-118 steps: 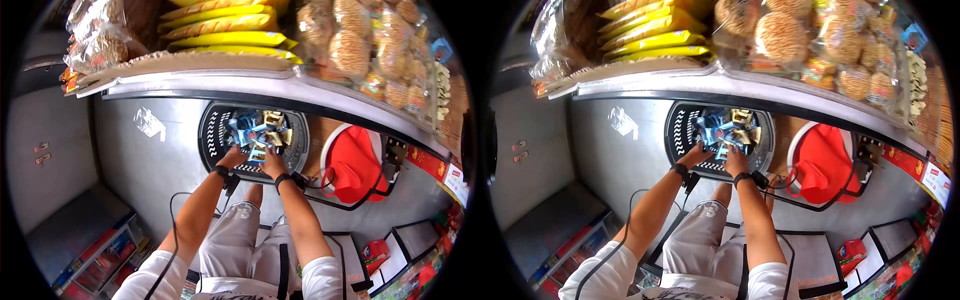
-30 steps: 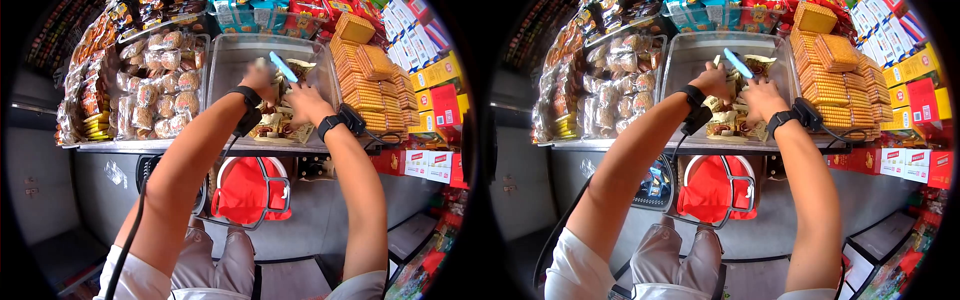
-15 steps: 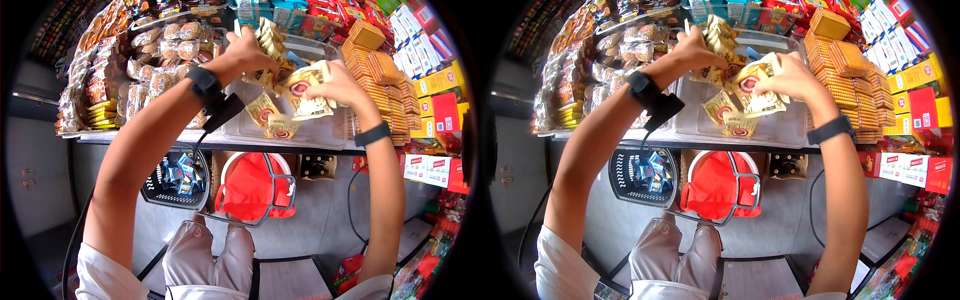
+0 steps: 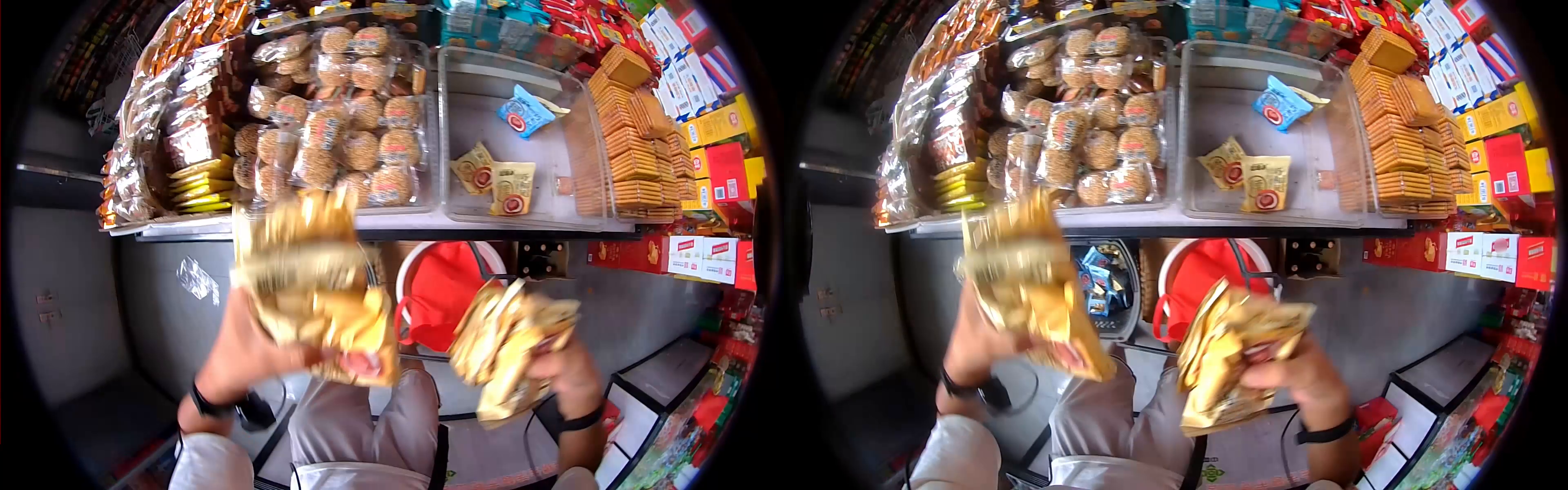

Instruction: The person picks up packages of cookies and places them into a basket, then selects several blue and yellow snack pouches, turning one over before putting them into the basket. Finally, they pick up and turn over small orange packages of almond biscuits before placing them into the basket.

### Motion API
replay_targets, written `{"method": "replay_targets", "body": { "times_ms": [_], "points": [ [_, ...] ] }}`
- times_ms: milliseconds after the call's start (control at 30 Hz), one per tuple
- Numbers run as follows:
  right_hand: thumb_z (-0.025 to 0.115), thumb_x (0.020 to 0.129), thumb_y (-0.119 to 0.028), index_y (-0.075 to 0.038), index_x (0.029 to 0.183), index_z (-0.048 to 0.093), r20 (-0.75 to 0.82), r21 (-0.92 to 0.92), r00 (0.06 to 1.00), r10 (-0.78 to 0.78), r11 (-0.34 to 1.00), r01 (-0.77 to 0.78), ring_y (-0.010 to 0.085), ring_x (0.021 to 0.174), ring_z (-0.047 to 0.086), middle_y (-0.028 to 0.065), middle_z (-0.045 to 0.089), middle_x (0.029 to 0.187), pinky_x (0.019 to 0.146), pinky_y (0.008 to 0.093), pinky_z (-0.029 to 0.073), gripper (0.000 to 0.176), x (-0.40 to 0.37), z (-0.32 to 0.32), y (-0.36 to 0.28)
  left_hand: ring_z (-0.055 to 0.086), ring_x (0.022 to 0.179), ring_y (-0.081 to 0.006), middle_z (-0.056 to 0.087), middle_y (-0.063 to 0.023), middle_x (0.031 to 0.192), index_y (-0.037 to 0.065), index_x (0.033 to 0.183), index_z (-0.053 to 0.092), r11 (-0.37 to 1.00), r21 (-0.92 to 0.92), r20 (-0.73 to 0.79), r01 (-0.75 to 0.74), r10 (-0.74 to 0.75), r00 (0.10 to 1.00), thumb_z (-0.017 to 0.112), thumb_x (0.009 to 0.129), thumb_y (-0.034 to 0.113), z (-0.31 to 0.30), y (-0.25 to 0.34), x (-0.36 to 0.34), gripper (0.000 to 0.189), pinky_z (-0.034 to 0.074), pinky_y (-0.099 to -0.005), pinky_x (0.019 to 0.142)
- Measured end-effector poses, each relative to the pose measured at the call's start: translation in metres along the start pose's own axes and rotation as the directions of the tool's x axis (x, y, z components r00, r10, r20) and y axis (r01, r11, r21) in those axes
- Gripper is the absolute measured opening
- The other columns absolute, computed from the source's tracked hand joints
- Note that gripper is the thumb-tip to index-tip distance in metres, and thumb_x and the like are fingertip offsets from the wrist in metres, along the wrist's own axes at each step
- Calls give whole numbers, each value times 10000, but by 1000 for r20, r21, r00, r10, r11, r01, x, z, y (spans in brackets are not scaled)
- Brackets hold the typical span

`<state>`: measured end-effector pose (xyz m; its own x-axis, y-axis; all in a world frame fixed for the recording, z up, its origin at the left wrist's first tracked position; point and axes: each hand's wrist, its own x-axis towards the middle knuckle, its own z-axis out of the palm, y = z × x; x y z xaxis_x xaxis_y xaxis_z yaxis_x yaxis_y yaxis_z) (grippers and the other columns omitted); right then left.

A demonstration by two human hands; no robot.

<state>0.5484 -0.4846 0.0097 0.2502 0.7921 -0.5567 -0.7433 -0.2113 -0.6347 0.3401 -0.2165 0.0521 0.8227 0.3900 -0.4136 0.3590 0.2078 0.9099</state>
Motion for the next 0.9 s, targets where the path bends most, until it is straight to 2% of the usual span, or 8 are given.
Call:
{"method": "replay_targets", "body": {
  "times_ms": [133,533,600,633,667,733,867,900],
  "points": [
    [679,731,-35,-15,1236,500,145,191,963,229,948,-255,148,1033,573,67,605,1117,901,299,451,536,50,33,139,523,1132,-242,481,-132,1264,10,1363,212,964,-265,-84,27,-50,995,790,625,-17,-40,-99,-66,938,460,-374,960],
    [733,761,-183,-72,1144,582,-116,298,936,331,911,-285,145,890,628,33,641,999,739,292,513,426,296,68,447,618,903,-169,616,-99,1089,17,1177,507,918,-194,-438,345,-396,807,803,595,65,-187,-496,-25,655,530,-311,767],
    [736,752,-196,-45,1114,603,-222,99,921,319,947,-305,135,846,633,43,654,974,726,268,503,414,336,35,511,607,905,-188,600,-88,1079,63,1247,425,954,-126,-435,273,-301,849,817,613,125,-206,-581,-10,748,539,-346,745],
    [710,767,-167,-10,1103,604,-162,15,986,30,999,-28,129,825,629,52,655,977,726,247,494,386,328,47,493,599,900,-210,587,-89,1083,86,1271,393,856,-270,-413,441,-516,750,800,647,150,-199,-562,-8,747,536,-384,722],
    [714,741,-173,-3,1113,589,-256,-159,949,183,960,-229,175,834,645,92,653,1009,734,274,502,427,356,12,568,592,896,-232,574,-90,1086,109,1294,361,712,-404,-366,574,-701,612,782,682,175,-192,-536,-4,746,533,-422,700],
    [701,721,-197,-10,1127,572,-564,-689,825,26,536,-488,239,831,661,153,646,1019,726,316,506,464,331,46,511,576,843,-249,564,-57,1029,163,1303,357,648,-346,-318,678,-761,565,734,744,232,-194,-557,3,678,498,-462,645],
    [640,761,-182,-9,990,591,-321,-788,947,0,554,-267,244,802,660,170,656,885,697,360,506,291,302,43,489,596,739,-186,600,-29,847,111,1109,557,714,-175,-305,678,-694,653,722,756,278,-179,-546,8,424,505,-408,592],
    [641,779,-172,-4,980,593,-242,-771,970,-28,613,-175,227,804,660,157,660,854,698,345,506,266,292,46,471,603,712,-153,608,-28,823,100,1020,595,878,97,-296,469,-425,855,698,777,256,-181,-579,1,306,502,-350,562]
  ]
}}
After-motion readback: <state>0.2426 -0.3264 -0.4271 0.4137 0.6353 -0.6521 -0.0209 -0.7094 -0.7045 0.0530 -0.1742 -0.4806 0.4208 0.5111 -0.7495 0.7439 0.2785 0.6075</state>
